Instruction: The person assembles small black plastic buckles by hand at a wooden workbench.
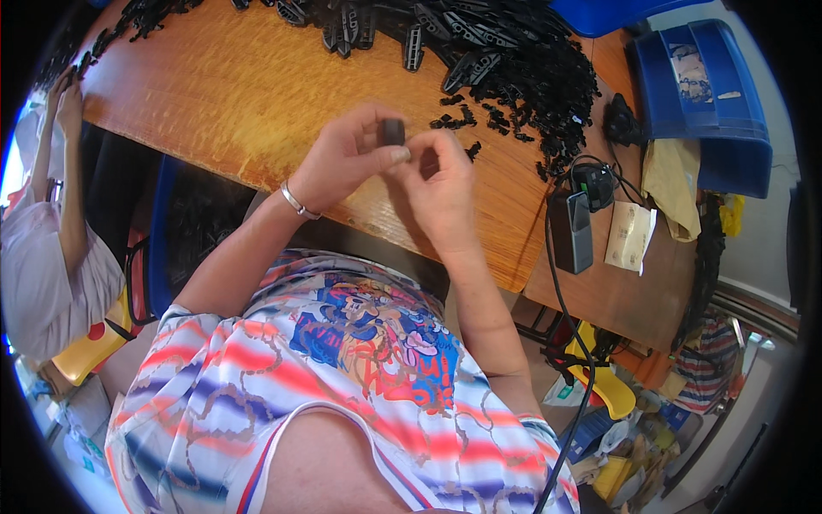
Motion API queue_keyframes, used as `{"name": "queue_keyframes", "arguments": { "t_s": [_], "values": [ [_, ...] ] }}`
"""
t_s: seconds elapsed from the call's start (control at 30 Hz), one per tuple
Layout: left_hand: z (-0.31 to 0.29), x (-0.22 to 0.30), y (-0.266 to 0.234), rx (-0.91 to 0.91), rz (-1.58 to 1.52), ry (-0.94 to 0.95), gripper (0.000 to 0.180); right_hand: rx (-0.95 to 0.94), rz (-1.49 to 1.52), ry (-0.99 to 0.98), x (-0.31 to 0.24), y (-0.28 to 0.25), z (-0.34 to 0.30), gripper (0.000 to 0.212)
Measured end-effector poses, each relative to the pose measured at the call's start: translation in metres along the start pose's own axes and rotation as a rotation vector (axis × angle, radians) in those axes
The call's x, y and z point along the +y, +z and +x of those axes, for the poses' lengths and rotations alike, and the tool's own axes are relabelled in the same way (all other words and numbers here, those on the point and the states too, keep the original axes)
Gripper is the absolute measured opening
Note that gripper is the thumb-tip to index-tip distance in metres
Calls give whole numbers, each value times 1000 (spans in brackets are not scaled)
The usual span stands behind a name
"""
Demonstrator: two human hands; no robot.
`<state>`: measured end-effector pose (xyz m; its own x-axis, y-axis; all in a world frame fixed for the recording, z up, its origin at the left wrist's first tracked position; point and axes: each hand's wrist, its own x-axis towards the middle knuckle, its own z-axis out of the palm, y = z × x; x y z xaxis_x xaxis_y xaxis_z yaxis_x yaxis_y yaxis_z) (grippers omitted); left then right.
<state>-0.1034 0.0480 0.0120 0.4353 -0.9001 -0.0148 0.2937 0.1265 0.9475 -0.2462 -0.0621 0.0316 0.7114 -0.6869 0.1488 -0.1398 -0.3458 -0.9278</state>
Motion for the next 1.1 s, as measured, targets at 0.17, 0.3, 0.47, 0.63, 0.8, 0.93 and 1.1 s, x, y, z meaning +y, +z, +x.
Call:
{"name": "queue_keyframes", "arguments": {
  "t_s": [0.17,0.3,0.47,0.63,0.8,0.93,1.1],
  "values": [
    [1,18,3,-18,210,-84,36,49,60,-43,19,17,-9,32],
    [1,23,-3,-5,233,-94,31,6,128,11,16,16,-7,30],
    [9,62,-21,-39,843,-218,22,-48,-110,-145,14,-15,11,16],
    [32,55,-49,-59,1216,270,31,-13,-620,-249,15,-45,45,14],
    [99,46,-28,203,1155,68,47,-169,-765,-222,29,-49,62,14],
    [140,30,-14,252,1233,7,56,-194,-771,-192,20,-52,65,15],
    [157,14,-16,321,1235,55,56,-109,-565,-246,25,-54,58,17]
  ]
}}
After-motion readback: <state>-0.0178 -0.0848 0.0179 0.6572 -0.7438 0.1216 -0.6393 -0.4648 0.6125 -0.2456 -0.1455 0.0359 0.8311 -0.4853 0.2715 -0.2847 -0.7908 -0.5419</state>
